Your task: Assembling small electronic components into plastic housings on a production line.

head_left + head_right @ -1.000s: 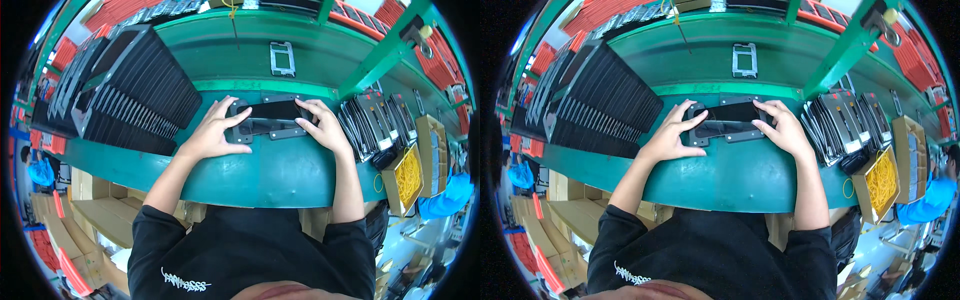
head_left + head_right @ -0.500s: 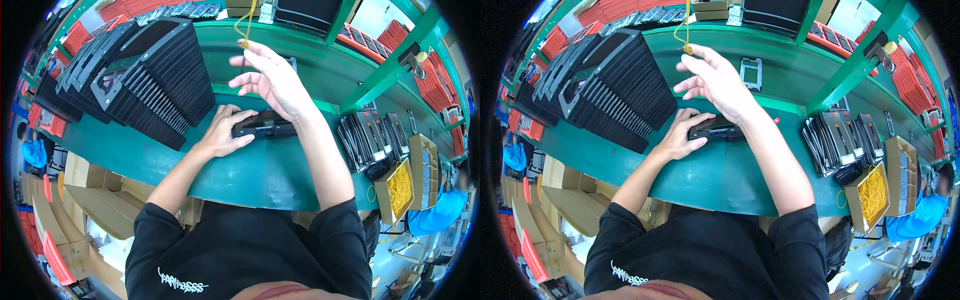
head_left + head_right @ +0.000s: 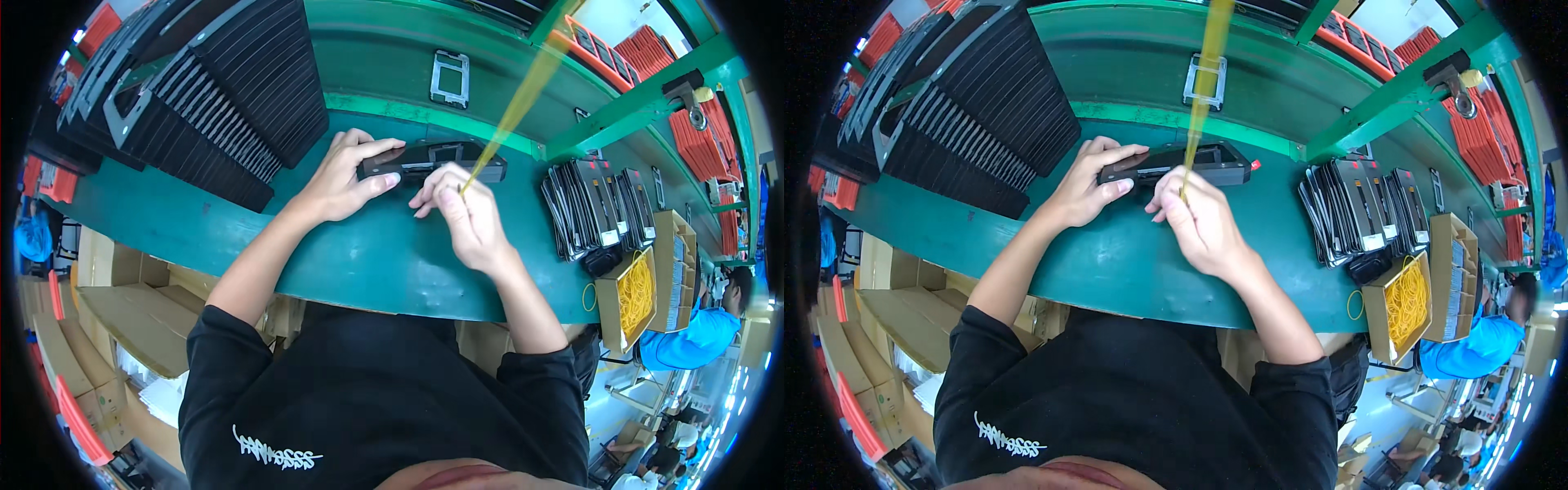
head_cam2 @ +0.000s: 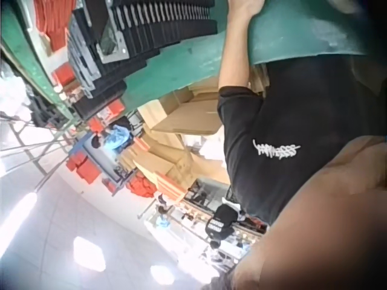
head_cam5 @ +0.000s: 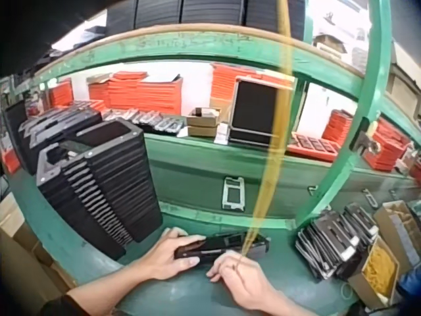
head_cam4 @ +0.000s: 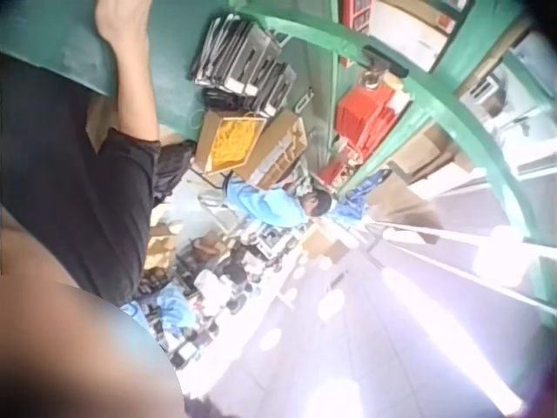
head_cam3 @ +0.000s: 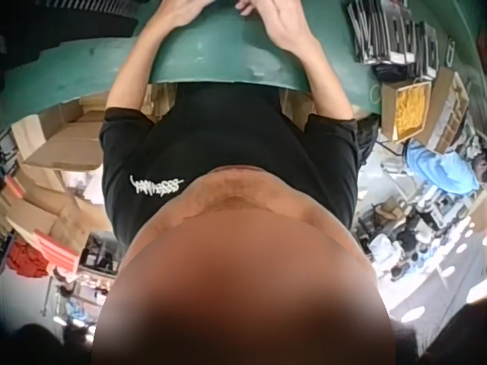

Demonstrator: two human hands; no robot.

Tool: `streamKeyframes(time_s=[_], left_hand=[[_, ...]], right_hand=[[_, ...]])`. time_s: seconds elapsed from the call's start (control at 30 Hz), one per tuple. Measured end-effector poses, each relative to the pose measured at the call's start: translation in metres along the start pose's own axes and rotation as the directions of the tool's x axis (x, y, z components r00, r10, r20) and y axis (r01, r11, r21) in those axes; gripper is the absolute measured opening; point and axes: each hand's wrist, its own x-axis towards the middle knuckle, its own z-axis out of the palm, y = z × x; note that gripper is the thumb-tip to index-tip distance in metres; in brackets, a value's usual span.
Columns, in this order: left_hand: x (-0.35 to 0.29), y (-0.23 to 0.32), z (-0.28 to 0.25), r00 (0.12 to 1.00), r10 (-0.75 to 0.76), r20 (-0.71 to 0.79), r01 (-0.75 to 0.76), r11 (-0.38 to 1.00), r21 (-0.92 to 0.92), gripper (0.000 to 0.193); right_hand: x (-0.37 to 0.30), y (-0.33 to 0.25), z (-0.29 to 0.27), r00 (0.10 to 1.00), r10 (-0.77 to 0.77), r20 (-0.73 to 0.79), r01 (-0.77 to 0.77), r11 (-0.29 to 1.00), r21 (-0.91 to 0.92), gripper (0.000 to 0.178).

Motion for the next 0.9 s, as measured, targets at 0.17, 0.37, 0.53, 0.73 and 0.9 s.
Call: streamKeyframes(time_s=[0.17,0.37,0.53,0.73,0.9], left_hand=[[-0.008,0.004,0.004,1.0,0.02,0.011,-0.021,0.996,0.085,0.067],[-0.022,0.019,0.015,0.978,0.206,-0.014,-0.179,0.88,0.441,0.082],[-0.025,0.025,0.024,0.975,0.215,-0.049,-0.167,0.865,0.473,0.085],[-0.017,0.04,-0.001,0.991,0.099,-0.09,-0.073,0.963,0.258,0.082],[-0.027,0.116,-0.059,0.889,0.456,-0.028,-0.348,0.715,0.607,0.079]], right_hand=[[-0.021,0.009,0.011,0.997,-0.012,0.076,0.02,0.995,-0.102,0.04],[-0.042,0.033,-0.006,0.971,0.066,0.229,-0.062,0.998,-0.025,0.047],[-0.045,0.03,-0.006,0.953,0.26,0.153,-0.281,0.95,0.136,0.051],[-0.046,0.032,0.002,0.99,0.093,0.108,-0.094,0.996,0.006,0.051],[-0.049,0.036,0.001,0.989,0.032,0.144,-0.037,0.999,0.03,0.051]])
